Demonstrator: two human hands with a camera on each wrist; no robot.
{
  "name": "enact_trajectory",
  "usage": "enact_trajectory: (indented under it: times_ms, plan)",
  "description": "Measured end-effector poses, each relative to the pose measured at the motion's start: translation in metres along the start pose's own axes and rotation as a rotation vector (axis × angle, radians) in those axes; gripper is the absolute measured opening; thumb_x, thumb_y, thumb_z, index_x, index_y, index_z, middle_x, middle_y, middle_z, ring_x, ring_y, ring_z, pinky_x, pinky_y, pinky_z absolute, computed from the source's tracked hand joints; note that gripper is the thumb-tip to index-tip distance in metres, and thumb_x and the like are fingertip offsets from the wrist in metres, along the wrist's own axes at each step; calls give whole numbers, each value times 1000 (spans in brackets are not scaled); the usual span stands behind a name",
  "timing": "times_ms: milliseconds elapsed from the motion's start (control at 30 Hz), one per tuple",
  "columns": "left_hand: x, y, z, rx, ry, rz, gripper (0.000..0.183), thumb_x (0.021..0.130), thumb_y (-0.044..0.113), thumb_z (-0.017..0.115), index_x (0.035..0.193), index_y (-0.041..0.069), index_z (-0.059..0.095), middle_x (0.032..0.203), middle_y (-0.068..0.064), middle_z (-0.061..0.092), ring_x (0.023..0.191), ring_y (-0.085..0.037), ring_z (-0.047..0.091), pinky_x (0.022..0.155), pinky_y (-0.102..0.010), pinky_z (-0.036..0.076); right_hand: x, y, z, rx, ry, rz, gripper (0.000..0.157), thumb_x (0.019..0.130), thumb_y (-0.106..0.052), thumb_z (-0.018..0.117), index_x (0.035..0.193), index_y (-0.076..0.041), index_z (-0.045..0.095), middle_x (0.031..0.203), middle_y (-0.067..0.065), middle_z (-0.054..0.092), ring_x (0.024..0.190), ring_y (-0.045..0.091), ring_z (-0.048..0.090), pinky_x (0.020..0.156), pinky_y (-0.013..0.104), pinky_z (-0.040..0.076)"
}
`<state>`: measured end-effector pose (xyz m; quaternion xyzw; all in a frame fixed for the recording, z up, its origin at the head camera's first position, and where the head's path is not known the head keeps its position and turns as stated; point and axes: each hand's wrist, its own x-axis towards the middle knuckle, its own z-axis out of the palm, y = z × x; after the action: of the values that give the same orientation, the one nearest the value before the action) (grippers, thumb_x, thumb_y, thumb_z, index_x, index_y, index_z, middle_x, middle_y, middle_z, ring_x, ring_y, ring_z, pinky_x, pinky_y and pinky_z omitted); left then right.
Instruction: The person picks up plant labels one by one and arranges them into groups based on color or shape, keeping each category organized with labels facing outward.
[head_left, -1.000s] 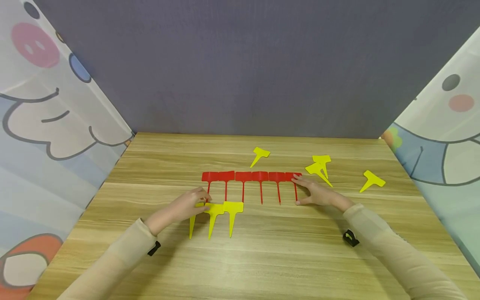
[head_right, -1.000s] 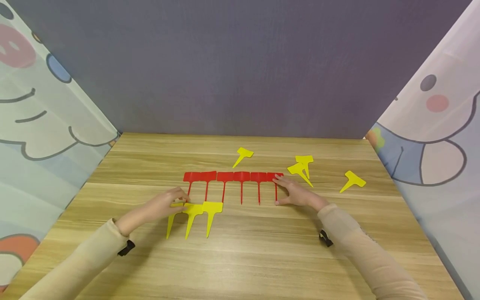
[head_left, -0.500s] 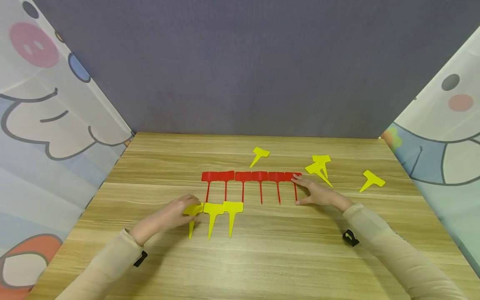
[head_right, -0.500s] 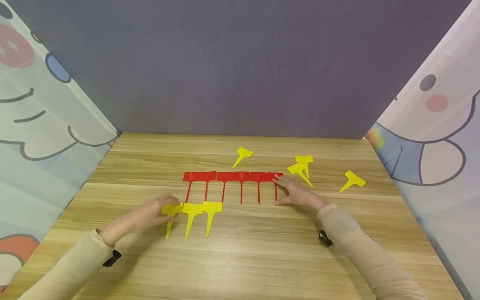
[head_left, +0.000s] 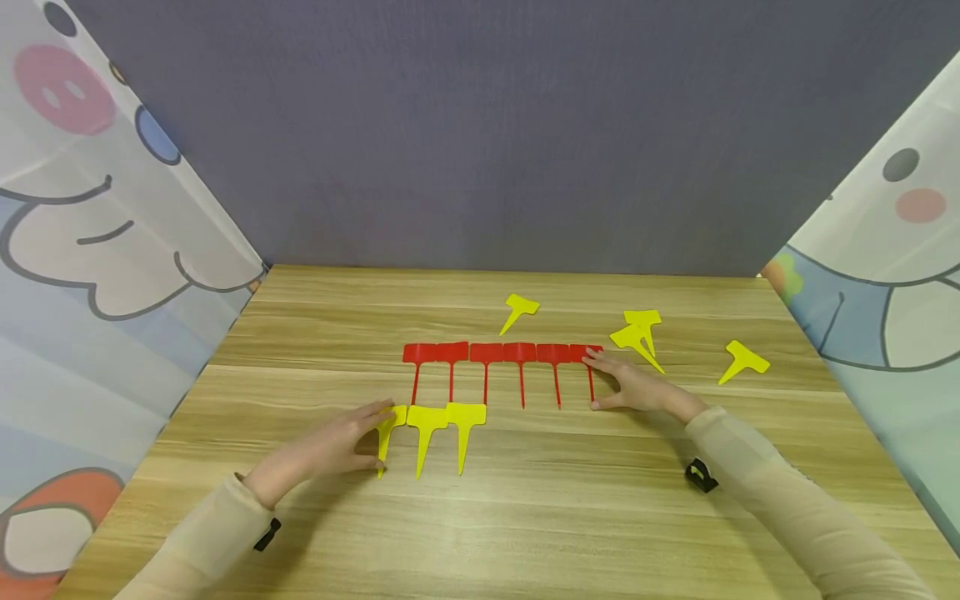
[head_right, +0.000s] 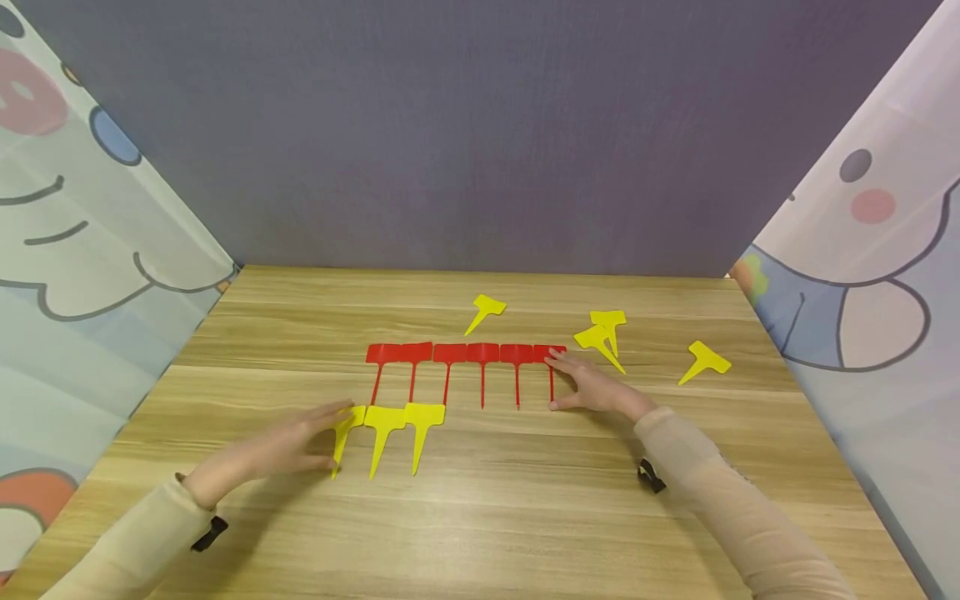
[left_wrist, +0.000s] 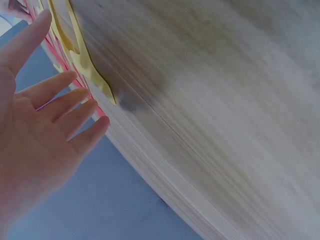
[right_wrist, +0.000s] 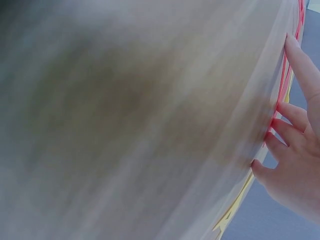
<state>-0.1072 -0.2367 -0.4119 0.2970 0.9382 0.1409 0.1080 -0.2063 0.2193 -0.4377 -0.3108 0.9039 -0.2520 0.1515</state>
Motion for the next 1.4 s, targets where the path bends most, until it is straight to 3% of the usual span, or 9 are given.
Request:
enact_trajectory:
  times_ms: [500,900,1167,1400]
  plan:
    - [-2,-1,5,30,-20,14,66,72,27,71,123,-7,47,136,-22,33,118,-38,40,93,-47,36,2,-2,-1,-20,0,-8,80,75,-31,69,134,6,30,141,24,21,127,44,18,98,56,23]
    - [1,5,4,19,-35,-35,66,69,23,74,121,-8,48,135,-22,34,117,-38,41,91,-47,39,1,-6,-3,-70,26,12,80,73,-34,70,132,6,34,140,24,24,124,45,24,96,55,28]
    - [2,6,5,12,-35,-53,66,68,22,75,121,-8,48,135,-22,35,117,-38,41,91,-47,39,4,-7,-3,-91,136,-11,71,73,-29,71,126,9,43,133,27,34,120,44,33,94,51,34]
    - [3,8,4,-2,-39,-61,67,67,22,75,121,-8,48,135,-22,34,118,-38,40,91,-46,39,17,-17,-10,-39,272,-13,49,77,-13,68,118,9,51,118,28,50,95,35,55,82,46,44]
